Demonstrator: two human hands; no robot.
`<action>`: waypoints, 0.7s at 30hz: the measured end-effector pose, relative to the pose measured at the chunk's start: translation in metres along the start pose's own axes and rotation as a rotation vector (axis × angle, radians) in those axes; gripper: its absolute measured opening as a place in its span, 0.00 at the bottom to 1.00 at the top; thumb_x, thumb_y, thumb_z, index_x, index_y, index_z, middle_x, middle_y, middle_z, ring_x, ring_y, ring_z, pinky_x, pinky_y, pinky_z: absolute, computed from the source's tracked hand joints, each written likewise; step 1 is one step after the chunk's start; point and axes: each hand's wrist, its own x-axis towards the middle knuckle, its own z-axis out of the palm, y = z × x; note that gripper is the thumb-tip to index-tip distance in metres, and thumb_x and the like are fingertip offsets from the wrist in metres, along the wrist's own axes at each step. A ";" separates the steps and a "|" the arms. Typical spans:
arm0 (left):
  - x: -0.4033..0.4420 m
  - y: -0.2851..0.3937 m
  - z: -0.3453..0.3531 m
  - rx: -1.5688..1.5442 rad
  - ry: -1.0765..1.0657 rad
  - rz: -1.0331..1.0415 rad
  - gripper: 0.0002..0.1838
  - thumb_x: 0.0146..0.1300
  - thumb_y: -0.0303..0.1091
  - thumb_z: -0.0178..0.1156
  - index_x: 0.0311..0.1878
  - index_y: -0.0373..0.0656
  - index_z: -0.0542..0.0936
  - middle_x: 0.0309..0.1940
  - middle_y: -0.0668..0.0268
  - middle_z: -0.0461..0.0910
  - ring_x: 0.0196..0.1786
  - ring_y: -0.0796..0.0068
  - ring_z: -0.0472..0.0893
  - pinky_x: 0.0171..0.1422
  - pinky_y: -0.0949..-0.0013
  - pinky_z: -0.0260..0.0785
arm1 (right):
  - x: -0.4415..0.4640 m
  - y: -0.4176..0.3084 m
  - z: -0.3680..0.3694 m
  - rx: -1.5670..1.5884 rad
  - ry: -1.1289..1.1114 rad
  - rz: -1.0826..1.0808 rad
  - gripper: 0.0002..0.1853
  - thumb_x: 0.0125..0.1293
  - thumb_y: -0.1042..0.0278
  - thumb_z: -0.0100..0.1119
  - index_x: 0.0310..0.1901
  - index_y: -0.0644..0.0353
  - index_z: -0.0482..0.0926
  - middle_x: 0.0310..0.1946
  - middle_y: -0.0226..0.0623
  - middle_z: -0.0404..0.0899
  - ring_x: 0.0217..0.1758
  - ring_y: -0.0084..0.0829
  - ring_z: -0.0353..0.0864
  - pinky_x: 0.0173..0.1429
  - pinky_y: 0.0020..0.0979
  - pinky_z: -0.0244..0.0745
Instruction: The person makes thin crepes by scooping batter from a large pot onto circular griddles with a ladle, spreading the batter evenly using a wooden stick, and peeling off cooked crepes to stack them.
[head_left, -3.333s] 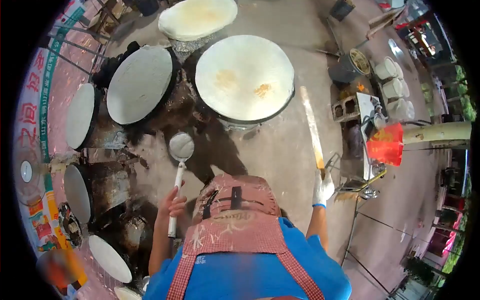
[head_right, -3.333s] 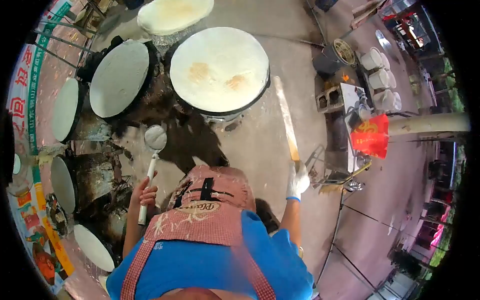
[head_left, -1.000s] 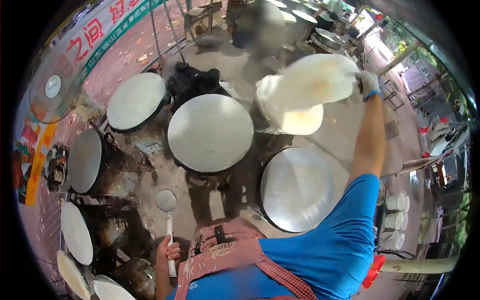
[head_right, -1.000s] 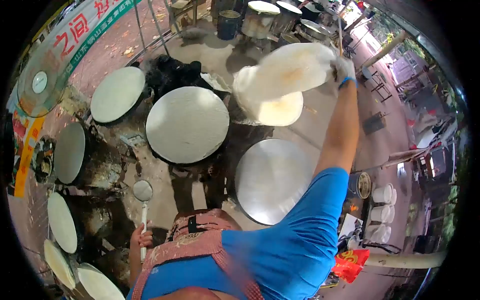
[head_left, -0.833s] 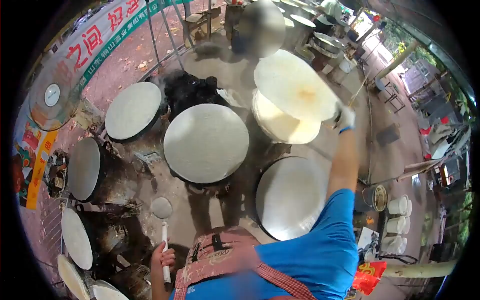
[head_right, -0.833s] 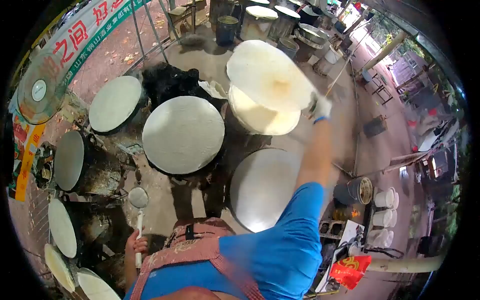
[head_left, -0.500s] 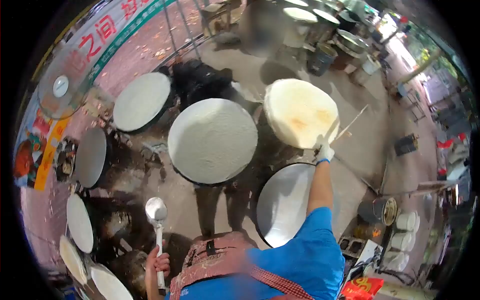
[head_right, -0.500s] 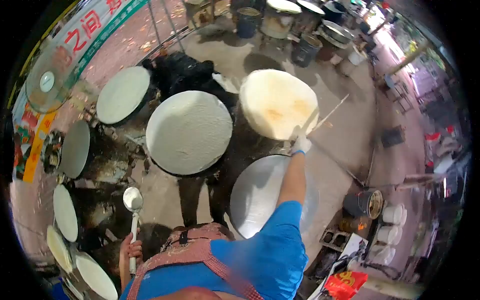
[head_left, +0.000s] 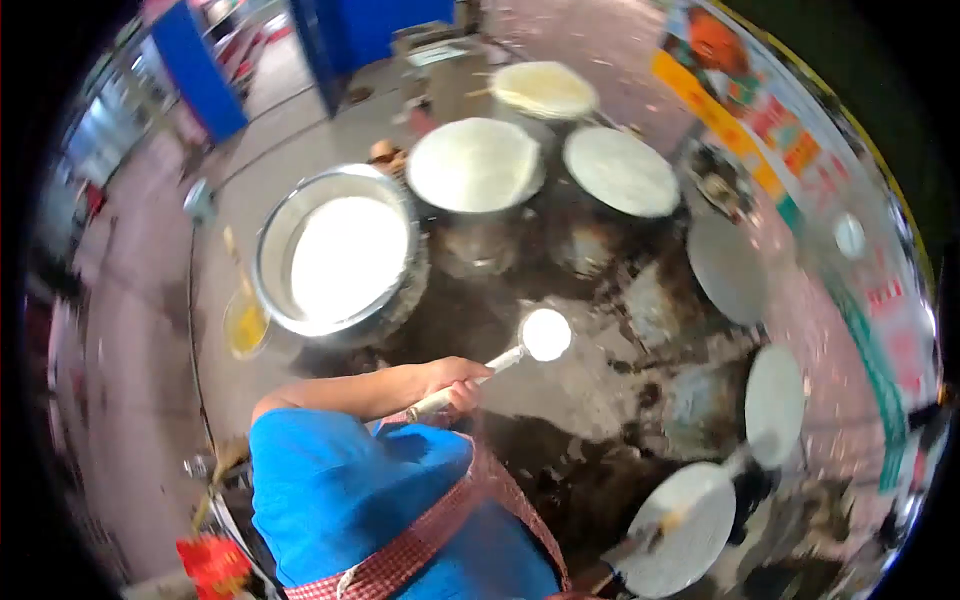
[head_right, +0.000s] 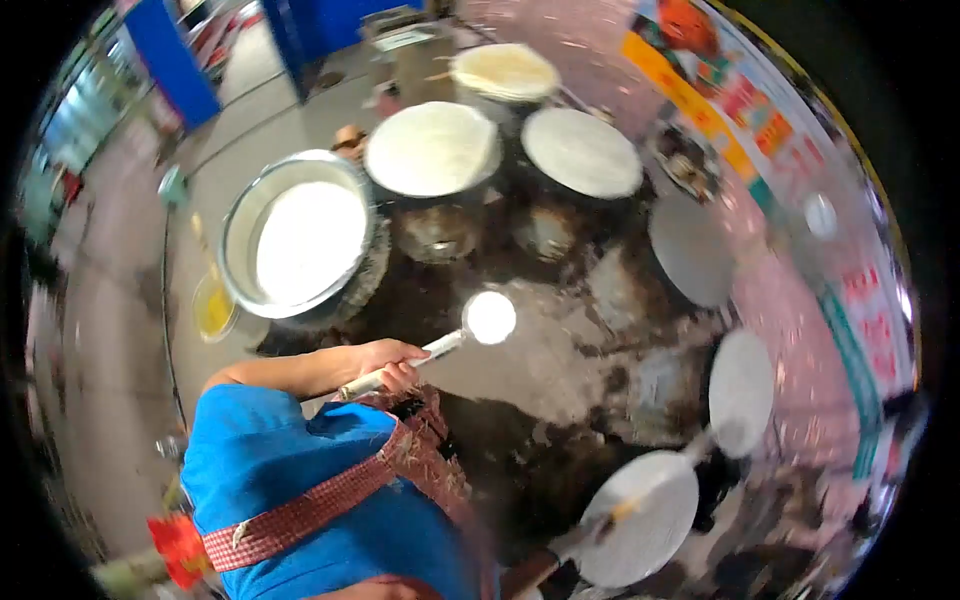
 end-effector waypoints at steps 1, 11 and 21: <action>-0.020 0.001 -0.016 0.055 -0.032 0.165 0.09 0.68 0.41 0.46 0.36 0.46 0.65 0.15 0.74 0.57 0.12 0.86 0.57 0.10 0.81 0.49 | 0.034 -0.118 0.006 0.424 -0.349 0.277 0.16 0.65 0.61 0.52 0.44 0.67 0.77 0.34 0.43 0.78 0.35 0.34 0.75 0.41 0.31 0.72; -0.187 0.053 -0.255 0.043 0.209 1.047 0.31 0.60 0.27 0.53 0.66 0.50 0.56 0.18 0.68 0.67 0.10 0.81 0.65 0.09 0.79 0.56 | 0.008 -0.685 0.250 0.008 -1.250 -0.981 0.22 0.54 0.45 0.57 0.44 0.53 0.78 0.37 0.47 0.80 0.42 0.46 0.78 0.44 0.43 0.72; -0.144 0.155 -0.449 -0.091 0.946 0.776 0.11 0.58 0.28 0.47 0.42 0.31 0.64 0.13 0.65 0.63 0.08 0.73 0.63 0.08 0.70 0.57 | -0.119 -0.774 0.355 -0.029 -1.308 -1.812 0.15 0.54 0.52 0.56 0.32 0.55 0.79 0.25 0.43 0.79 0.28 0.42 0.79 0.33 0.41 0.73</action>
